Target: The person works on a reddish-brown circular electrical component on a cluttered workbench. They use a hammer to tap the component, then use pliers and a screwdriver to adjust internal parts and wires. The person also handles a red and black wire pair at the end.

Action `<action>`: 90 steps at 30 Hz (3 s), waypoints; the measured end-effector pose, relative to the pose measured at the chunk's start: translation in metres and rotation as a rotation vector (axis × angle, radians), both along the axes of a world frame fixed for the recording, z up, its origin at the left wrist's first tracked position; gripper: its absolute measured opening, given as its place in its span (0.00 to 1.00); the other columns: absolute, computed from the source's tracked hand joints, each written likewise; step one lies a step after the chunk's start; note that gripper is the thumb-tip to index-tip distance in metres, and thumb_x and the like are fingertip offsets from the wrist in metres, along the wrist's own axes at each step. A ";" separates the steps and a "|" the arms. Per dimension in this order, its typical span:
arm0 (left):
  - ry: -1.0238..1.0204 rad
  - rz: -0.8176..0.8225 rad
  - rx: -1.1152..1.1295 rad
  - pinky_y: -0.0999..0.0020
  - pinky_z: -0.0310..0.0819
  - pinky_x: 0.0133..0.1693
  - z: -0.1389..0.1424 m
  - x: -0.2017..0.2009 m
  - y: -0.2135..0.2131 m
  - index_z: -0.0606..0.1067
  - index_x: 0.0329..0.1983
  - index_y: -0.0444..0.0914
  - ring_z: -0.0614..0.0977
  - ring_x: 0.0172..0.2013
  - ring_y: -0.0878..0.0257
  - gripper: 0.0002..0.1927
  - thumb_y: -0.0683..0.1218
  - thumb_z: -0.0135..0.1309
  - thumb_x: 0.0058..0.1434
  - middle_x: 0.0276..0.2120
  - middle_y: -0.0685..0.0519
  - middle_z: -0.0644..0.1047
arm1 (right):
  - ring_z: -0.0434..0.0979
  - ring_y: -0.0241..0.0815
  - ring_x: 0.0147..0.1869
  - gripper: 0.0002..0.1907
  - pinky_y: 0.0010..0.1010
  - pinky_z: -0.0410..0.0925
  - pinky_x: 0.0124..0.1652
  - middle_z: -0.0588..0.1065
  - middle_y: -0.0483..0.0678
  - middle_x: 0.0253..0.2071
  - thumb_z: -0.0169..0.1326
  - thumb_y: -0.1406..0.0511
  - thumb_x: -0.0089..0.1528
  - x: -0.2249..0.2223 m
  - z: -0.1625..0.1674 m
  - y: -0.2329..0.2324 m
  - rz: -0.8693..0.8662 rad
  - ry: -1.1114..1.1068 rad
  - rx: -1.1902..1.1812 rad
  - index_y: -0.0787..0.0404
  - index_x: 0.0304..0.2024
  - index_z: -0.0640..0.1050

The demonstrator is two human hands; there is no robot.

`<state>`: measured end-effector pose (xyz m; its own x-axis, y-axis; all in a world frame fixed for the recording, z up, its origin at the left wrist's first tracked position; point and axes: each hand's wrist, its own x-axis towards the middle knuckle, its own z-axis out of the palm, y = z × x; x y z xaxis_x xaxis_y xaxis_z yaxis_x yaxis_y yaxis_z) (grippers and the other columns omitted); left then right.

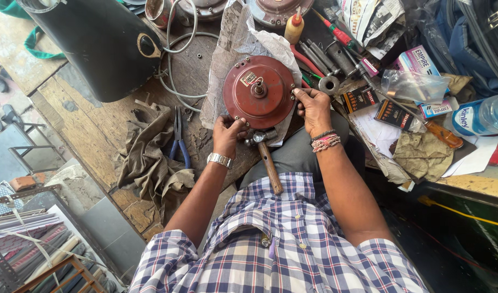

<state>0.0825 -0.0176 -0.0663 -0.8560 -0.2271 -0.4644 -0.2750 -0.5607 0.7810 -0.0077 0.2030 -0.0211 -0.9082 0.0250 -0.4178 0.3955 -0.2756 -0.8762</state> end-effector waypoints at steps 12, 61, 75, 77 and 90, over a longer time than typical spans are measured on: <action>0.044 0.008 -0.218 0.71 0.79 0.29 0.003 0.000 0.002 0.66 0.51 0.33 0.83 0.34 0.62 0.20 0.38 0.61 0.59 0.41 0.49 0.77 | 0.67 0.27 0.23 0.09 0.18 0.60 0.19 0.75 0.42 0.29 0.63 0.69 0.60 -0.005 -0.001 -0.003 0.020 -0.045 0.045 0.62 0.37 0.75; 0.459 0.069 -1.379 0.56 0.79 0.48 0.008 -0.039 -0.020 0.71 0.63 0.33 0.83 0.47 0.44 0.28 0.52 0.59 0.65 0.50 0.38 0.79 | 0.83 0.44 0.38 0.11 0.36 0.72 0.44 0.82 0.52 0.35 0.67 0.66 0.54 -0.151 0.050 -0.072 0.903 0.492 0.985 0.59 0.40 0.85; 0.430 0.056 -1.362 0.57 0.79 0.46 0.003 -0.037 -0.019 0.71 0.63 0.34 0.84 0.44 0.48 0.26 0.51 0.57 0.66 0.47 0.39 0.80 | 0.83 0.36 0.35 0.10 0.27 0.74 0.39 0.83 0.49 0.32 0.68 0.64 0.52 -0.133 0.041 -0.064 0.592 0.218 0.765 0.60 0.35 0.86; 0.390 0.050 -1.354 0.57 0.79 0.46 0.003 -0.036 -0.017 0.72 0.64 0.35 0.84 0.44 0.48 0.26 0.51 0.57 0.66 0.46 0.40 0.80 | 0.84 0.40 0.35 0.10 0.30 0.75 0.40 0.83 0.51 0.31 0.68 0.63 0.51 -0.129 0.038 -0.066 0.560 0.372 0.867 0.60 0.34 0.86; 0.413 0.058 -1.342 0.57 0.78 0.49 -0.011 -0.030 -0.012 0.72 0.65 0.34 0.84 0.46 0.47 0.26 0.51 0.58 0.67 0.49 0.40 0.81 | 0.78 0.58 0.51 0.14 0.43 0.71 0.51 0.77 0.57 0.45 0.62 0.68 0.58 -0.065 0.029 -0.036 0.219 0.910 0.953 0.63 0.47 0.81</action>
<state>0.0528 -0.0298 -0.0771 -0.8499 -0.3304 0.4105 0.0999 0.6639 0.7412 -0.0726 0.1671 0.0077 -0.8749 -0.2144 0.4342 -0.4716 0.5812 -0.6632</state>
